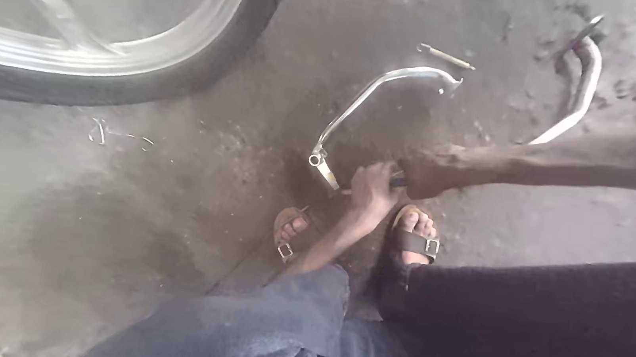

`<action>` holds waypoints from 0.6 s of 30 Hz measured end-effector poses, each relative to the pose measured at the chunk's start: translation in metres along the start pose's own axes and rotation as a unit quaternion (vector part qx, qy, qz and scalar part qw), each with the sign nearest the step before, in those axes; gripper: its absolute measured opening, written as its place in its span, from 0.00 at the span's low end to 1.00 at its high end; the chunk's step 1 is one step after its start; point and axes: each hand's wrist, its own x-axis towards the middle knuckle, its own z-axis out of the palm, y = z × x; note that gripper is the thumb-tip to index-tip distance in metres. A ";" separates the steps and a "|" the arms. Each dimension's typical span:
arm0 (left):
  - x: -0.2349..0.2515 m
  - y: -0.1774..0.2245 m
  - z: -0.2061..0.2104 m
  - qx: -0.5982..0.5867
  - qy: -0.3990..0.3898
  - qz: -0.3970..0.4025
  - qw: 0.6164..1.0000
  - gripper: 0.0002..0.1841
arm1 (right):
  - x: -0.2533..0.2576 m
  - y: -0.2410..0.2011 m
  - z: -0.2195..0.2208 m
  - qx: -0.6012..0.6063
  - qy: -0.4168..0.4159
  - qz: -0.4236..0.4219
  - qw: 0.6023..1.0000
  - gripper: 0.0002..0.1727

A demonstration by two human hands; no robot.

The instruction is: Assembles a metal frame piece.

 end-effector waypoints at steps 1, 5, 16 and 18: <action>0.003 0.003 -0.001 0.000 -0.013 0.022 1.000 0.18 | -0.007 -0.006 0.003 0.018 0.024 0.002 1.000 0.16; 0.032 0.010 -0.010 0.000 -0.181 -0.065 0.981 0.29 | -0.012 -0.009 0.006 0.040 0.040 -0.011 0.998 0.16; 0.012 0.005 0.004 -0.036 -0.079 -0.079 0.993 0.20 | 0.003 0.010 0.007 0.003 0.053 -0.067 0.996 0.22; 0.012 0.006 0.006 -0.028 -0.072 -0.077 0.994 0.19 | 0.007 0.013 0.017 -0.010 0.082 -0.074 0.994 0.23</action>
